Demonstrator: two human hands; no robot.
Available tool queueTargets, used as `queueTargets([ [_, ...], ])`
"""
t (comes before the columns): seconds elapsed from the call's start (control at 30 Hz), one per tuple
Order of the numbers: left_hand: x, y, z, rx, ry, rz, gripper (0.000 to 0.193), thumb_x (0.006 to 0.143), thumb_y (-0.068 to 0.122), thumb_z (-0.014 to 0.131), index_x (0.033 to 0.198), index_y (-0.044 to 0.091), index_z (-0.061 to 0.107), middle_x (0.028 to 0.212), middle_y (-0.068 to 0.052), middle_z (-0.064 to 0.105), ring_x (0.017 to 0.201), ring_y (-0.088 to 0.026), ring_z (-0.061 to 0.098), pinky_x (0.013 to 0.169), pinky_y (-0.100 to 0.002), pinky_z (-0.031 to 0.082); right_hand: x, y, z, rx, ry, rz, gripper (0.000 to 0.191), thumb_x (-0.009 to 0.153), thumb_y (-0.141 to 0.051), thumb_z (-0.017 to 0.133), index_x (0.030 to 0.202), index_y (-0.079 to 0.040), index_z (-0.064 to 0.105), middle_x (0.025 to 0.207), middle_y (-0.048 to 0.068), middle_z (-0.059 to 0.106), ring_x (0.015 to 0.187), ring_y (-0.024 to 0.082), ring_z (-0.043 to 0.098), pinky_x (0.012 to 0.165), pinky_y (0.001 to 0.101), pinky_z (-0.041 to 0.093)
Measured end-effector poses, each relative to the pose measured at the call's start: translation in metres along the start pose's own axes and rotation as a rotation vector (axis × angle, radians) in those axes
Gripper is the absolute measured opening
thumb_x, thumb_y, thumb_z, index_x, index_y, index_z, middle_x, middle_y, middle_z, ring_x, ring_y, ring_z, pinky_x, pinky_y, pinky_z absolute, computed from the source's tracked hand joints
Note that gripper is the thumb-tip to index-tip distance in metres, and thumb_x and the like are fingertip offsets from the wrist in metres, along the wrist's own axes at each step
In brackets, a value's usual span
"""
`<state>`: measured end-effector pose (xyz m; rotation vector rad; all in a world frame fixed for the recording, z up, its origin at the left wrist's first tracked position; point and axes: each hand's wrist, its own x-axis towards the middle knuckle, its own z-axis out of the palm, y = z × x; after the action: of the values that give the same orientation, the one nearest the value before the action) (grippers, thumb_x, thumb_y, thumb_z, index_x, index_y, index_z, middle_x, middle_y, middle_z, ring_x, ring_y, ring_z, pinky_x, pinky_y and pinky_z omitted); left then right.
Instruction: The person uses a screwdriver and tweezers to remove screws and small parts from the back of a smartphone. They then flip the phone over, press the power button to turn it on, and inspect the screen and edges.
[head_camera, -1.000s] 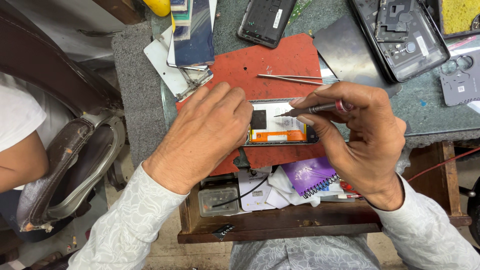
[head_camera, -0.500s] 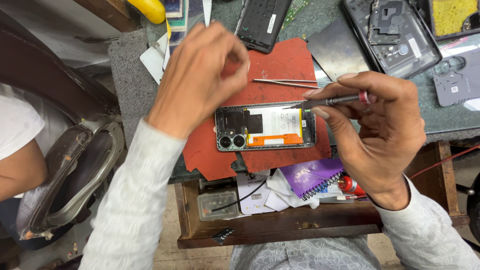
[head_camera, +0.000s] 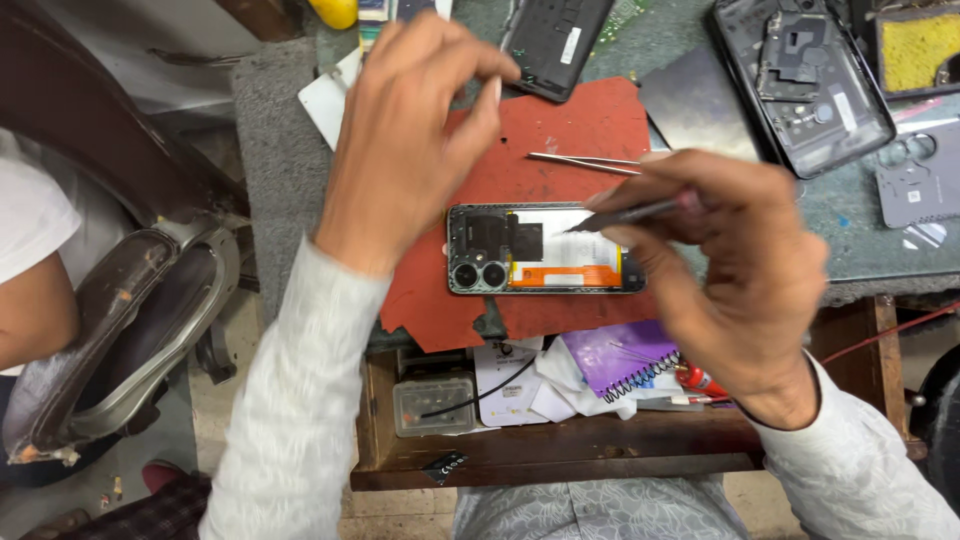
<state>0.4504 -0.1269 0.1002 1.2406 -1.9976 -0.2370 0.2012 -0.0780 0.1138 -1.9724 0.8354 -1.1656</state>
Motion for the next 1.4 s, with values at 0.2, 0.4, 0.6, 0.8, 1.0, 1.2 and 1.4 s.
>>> queueTargets([
  [0.2, -0.081, 0.041, -0.041, -0.003, 0.083, -0.202, 0.020, 0.098, 0.003, 0.071, 0.117, 0.009, 0.074, 0.111, -0.005, 0.065, 0.107, -0.024, 0.059, 0.095, -0.037, 0.051, 0.002, -0.019, 0.039, -0.177, -0.194, -0.007, 0.052, 0.091, 0.012, 0.074, 0.137, 0.000, 0.052, 0.115, 0.011, 0.076, 0.109, 0.019, 0.077, 0.094, 0.0294, 0.062],
  [0.4, -0.129, 0.047, -0.051, 0.001, 0.181, -0.354, 0.021, 0.094, 0.000, 0.071, 0.113, 0.008, 0.075, 0.110, -0.004, 0.068, 0.105, -0.024, 0.059, 0.090, -0.036, 0.052, 0.004, -0.025, 0.065, -0.152, -0.227, 0.008, 0.052, 0.088, 0.012, 0.071, 0.135, 0.002, 0.051, 0.115, 0.014, 0.073, 0.109, 0.022, 0.076, 0.094, 0.0324, 0.065],
  [0.6, -0.148, 0.048, -0.049, -0.019, 0.212, -0.388, 0.024, 0.092, -0.001, 0.072, 0.114, 0.008, 0.075, 0.110, -0.003, 0.068, 0.106, -0.024, 0.059, 0.090, -0.036, 0.053, 0.007, -0.031, 0.074, -0.285, -0.233, -0.077, 0.048, 0.091, 0.003, 0.079, 0.133, -0.001, 0.056, 0.111, 0.010, 0.076, 0.107, 0.020, 0.077, 0.089, 0.0321, 0.062],
  [0.8, -0.148, 0.059, -0.047, -0.121, 0.132, -0.346, 0.030, 0.091, 0.003, 0.076, 0.121, 0.007, 0.074, 0.119, -0.003, 0.068, 0.110, -0.025, 0.058, 0.092, -0.035, 0.053, 0.010, -0.039, 0.083, -0.467, -0.190, -0.257, 0.039, 0.078, -0.015, 0.090, 0.112, -0.005, 0.074, 0.090, 0.010, 0.070, 0.086, 0.026, 0.069, 0.072, 0.0379, 0.054],
  [1.0, -0.146, 0.062, -0.038, -0.236, 0.100, -0.302, 0.028, 0.091, 0.006, 0.079, 0.118, 0.007, 0.073, 0.125, -0.003, 0.068, 0.112, -0.024, 0.058, 0.096, -0.034, 0.052, 0.016, -0.047, 0.078, -0.269, -0.290, -0.160, 0.036, 0.079, 0.009, 0.072, 0.113, -0.003, 0.074, 0.096, 0.007, 0.071, 0.090, 0.023, 0.069, 0.077, 0.0352, 0.055],
  [1.2, -0.139, 0.064, -0.031, -0.269, 0.097, -0.319, 0.025, 0.088, 0.002, 0.079, 0.112, 0.006, 0.071, 0.122, -0.002, 0.068, 0.112, -0.024, 0.059, 0.095, -0.035, 0.053, 0.013, -0.048, 0.069, -0.180, -0.350, -0.146, 0.049, 0.076, 0.007, 0.074, 0.123, -0.004, 0.067, 0.108, 0.011, 0.068, 0.106, 0.027, 0.065, 0.084, 0.0378, 0.054],
  [1.4, -0.125, 0.069, -0.035, -0.266, 0.072, -0.353, 0.041, 0.073, 0.005, 0.085, 0.110, 0.003, 0.067, 0.111, -0.007, 0.060, 0.109, -0.028, 0.058, 0.092, -0.041, 0.050, 0.008, -0.042, 0.069, -0.217, -0.252, -0.145, 0.050, 0.079, 0.000, 0.086, 0.124, -0.018, 0.075, 0.094, -0.001, 0.066, 0.092, 0.015, 0.065, 0.075, 0.0308, 0.051],
])
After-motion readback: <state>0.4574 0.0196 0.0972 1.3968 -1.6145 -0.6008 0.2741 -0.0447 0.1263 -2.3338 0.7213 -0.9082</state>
